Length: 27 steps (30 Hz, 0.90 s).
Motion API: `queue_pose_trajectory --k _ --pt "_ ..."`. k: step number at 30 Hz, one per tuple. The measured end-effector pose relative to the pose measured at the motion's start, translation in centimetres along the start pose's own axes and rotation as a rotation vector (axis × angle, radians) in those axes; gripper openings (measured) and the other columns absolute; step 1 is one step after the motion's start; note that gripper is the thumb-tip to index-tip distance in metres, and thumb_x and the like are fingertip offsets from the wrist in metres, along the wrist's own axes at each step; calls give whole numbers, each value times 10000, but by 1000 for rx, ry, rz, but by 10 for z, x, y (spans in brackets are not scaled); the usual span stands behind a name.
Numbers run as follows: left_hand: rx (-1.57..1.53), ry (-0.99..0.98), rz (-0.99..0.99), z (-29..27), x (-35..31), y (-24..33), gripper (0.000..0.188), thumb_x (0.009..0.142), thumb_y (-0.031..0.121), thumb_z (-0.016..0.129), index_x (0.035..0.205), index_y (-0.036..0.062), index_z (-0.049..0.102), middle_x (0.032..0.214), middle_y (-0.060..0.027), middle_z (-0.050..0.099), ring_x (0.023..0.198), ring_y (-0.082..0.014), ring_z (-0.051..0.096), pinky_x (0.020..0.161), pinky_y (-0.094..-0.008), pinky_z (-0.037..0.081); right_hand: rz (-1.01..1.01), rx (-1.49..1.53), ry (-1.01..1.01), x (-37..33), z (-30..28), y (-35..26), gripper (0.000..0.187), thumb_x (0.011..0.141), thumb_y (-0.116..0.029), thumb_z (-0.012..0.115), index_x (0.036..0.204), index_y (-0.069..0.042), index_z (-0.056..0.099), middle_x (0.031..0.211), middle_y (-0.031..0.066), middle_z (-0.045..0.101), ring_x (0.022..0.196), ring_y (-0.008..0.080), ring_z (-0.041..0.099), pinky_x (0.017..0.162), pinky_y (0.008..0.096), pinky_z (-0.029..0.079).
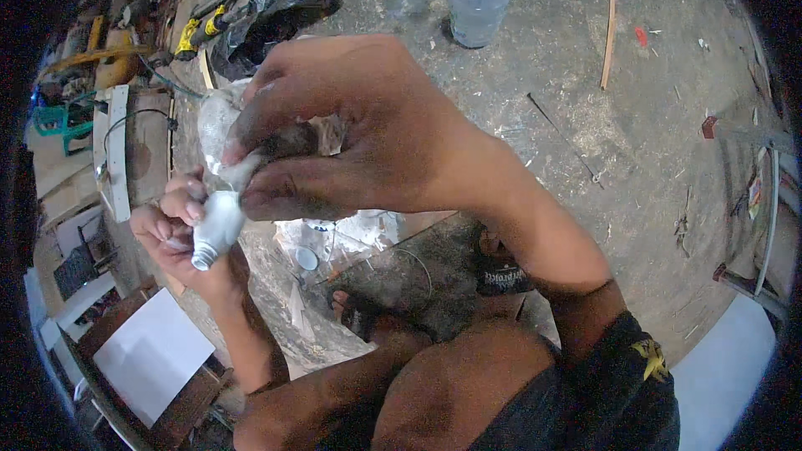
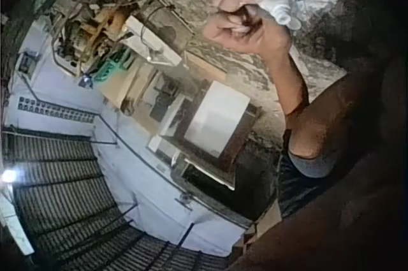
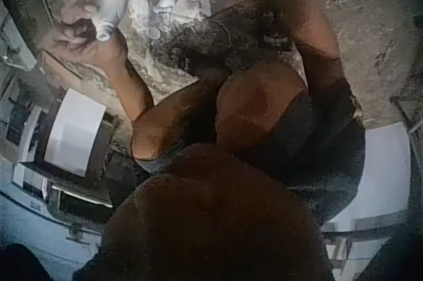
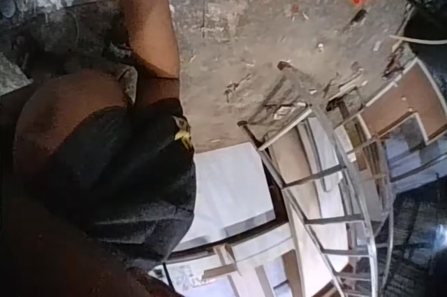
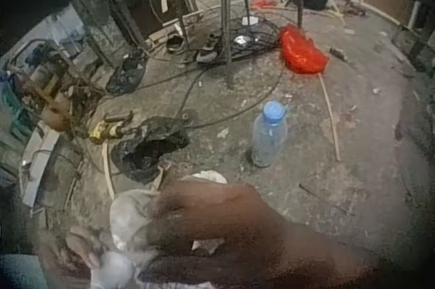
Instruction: The person mixes a white substance in a small container with a stick, adds water from a bottle, applies the mixture to a plastic pipe fitting, and wipes the fitting with a cloth.
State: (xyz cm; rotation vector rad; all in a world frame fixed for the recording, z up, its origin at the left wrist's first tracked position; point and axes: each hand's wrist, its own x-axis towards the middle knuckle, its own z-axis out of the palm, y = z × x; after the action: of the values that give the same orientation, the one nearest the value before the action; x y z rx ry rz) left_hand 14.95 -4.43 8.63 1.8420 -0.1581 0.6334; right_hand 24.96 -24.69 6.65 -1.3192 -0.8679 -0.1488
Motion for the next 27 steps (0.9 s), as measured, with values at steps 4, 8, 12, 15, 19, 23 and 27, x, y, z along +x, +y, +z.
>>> queue_pose_trajectory --k 4,8,12,15,19,23,27 --pt "-39 -59 -33 -6 -6 0 493 723 76 744 906 148 292 795 -33 517 865 -232 503 902 -443 393 89 -2 -86 2 -2 -6 302 605 -134 819 888 -80 726 870 107 621 774 209 619 661 274 472" --pt "-31 -22 -52 1 -6 5 510 721 112 764 904 144 289 807 -40 510 842 -193 482 860 -357 392 64 12 -96 -2 10 -5 253 654 -211 805 865 -116 702 861 70 606 761 220 607 631 311 463" --pt "-37 54 -190 7 -8 4 514 733 130 774 901 142 288 869 -56 498 838 -143 468 836 -282 397 46 5 -143 -7 18 1 243 671 -235 794 867 -136 691 904 61 596 799 237 597 651 333 461" --pt "-93 92 -226 9 -9 0 540 723 170 799 899 140 290 908 -59 494 850 -133 473 821 -268 408 72 18 -117 -8 22 4 253 671 -234 791 880 -137 688 886 61 596 797 248 591 660 338 458" --pt "-118 33 -240 8 -10 -6 557 717 221 813 924 126 305 962 -72 507 936 -158 502 883 -293 408 121 -55 -181 -8 16 7 261 669 -229 790 881 -118 684 851 66 590 772 251 582 659 337 453" --pt "-199 60 -261 9 -13 -10 480 764 156 766 941 110 322 1015 -99 525 1018 -206 533 942 -357 425 134 -158 -185 -9 18 11 248 672 -203 785 878 -105 689 817 71 587 748 255 577 650 328 448" --pt "-281 152 -309 13 -14 -8 400 801 34 696 954 102 332 1065 -123 538 1036 -223 552 945 -360 432 122 -250 -85 -12 23 6 249 667 -167 785 890 -97 700 820 75 596 770 244 591 669 322 459"
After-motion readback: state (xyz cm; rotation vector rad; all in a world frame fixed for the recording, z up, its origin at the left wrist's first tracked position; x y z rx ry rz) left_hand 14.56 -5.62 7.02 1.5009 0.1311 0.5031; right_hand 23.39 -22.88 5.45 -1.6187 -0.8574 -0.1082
